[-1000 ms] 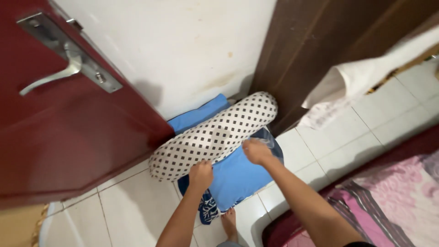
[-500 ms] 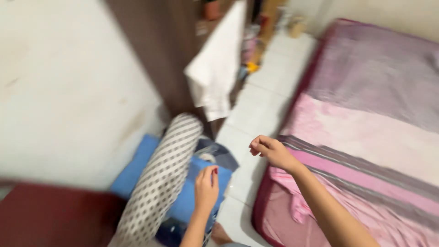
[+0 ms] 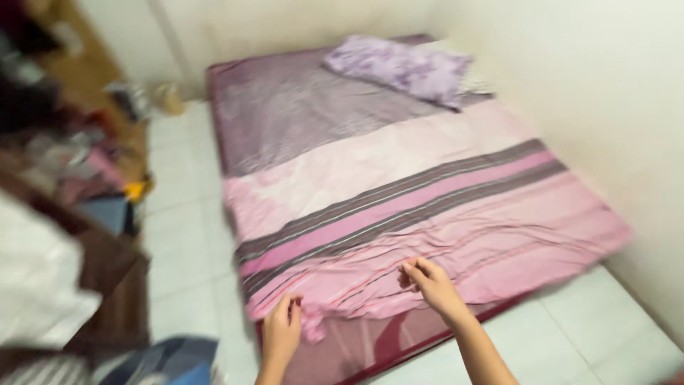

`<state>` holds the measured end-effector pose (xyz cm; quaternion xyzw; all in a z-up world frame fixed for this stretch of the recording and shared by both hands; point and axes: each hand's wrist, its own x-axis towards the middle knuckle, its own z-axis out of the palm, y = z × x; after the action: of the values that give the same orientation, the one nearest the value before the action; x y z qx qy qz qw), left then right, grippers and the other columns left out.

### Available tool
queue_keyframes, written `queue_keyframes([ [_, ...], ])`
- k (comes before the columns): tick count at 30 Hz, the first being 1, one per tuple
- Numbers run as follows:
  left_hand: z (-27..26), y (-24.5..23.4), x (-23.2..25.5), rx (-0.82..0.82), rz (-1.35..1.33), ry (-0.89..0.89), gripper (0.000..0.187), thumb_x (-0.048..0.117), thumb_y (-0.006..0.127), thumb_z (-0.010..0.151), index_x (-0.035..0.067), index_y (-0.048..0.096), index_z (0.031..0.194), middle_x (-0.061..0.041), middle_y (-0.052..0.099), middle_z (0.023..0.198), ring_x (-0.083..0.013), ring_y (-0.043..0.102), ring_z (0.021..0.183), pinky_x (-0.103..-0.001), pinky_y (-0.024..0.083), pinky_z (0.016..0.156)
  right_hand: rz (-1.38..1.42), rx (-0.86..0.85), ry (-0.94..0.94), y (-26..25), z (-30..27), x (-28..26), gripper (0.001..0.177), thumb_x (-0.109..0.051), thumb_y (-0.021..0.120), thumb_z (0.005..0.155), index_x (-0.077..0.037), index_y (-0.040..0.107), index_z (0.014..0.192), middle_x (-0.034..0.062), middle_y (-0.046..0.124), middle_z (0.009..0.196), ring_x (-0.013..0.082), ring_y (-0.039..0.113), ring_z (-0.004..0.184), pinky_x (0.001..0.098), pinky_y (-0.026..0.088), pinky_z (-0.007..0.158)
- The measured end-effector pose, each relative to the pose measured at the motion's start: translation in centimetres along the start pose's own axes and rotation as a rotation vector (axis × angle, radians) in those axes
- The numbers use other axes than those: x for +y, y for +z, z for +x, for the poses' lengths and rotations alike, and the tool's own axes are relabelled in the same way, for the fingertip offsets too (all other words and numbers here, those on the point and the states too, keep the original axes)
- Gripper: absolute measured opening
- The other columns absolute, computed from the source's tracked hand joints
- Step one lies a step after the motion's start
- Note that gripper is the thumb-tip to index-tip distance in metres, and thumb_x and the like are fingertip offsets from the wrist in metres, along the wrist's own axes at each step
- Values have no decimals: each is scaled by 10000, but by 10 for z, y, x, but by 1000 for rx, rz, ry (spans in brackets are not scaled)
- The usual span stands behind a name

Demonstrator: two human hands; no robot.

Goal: The recorder is tidying up a bedroom by picking up and moving pillows, stuffed toys, and clothes.

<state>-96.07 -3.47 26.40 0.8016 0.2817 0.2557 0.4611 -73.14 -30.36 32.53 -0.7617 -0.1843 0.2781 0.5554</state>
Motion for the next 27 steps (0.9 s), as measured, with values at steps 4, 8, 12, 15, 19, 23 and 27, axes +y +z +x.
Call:
queue_keyframes([
  [4,15,62,30,-210,-22,-57,175,97,598,910,86,714,1041,-102,788,878,-212,802,821,-347,594,710,146,245,108,-58,-45,11,252,-292,580,998,-76,695,936,19,723,816,113,654,757,270,489,673],
  [8,39,106,56,-384,13,51,163,119,610,919,91,732,1024,-89,799,855,-197,792,815,-337,589,717,175,434,175,-90,-75,33,258,-278,583,990,-65,719,945,31,744,820,124,680,759,276,518,692],
  [12,56,125,97,-470,3,142,161,94,601,913,66,729,1007,-99,772,840,-223,759,760,-351,573,697,239,518,204,-100,-99,54,255,-263,586,990,-58,737,969,46,754,827,143,682,753,296,535,694],
  [15,58,145,107,-551,-12,114,169,95,598,925,65,726,1031,-109,778,817,-210,764,746,-344,563,684,295,561,251,-106,-111,37,255,-261,580,1000,-53,728,977,52,749,841,152,685,765,309,540,700],
  [19,51,171,113,-579,-63,163,154,85,602,920,56,713,1022,-105,774,816,-184,768,753,-318,567,686,323,576,254,-124,-120,33,248,-269,569,1005,-66,711,985,46,746,862,148,693,791,304,526,720],
  [23,54,220,132,-639,-12,62,148,102,602,940,64,724,1015,-105,777,791,-230,740,695,-348,554,657,330,587,216,-179,-111,46,242,-273,572,998,-70,703,987,45,758,872,152,706,818,307,523,734],
  [27,54,295,140,-588,-109,188,158,82,590,923,59,716,1016,-103,768,790,-193,762,728,-327,570,673,297,617,199,-248,-99,64,248,-277,573,1000,-67,705,991,42,759,881,153,713,825,306,531,740],
])
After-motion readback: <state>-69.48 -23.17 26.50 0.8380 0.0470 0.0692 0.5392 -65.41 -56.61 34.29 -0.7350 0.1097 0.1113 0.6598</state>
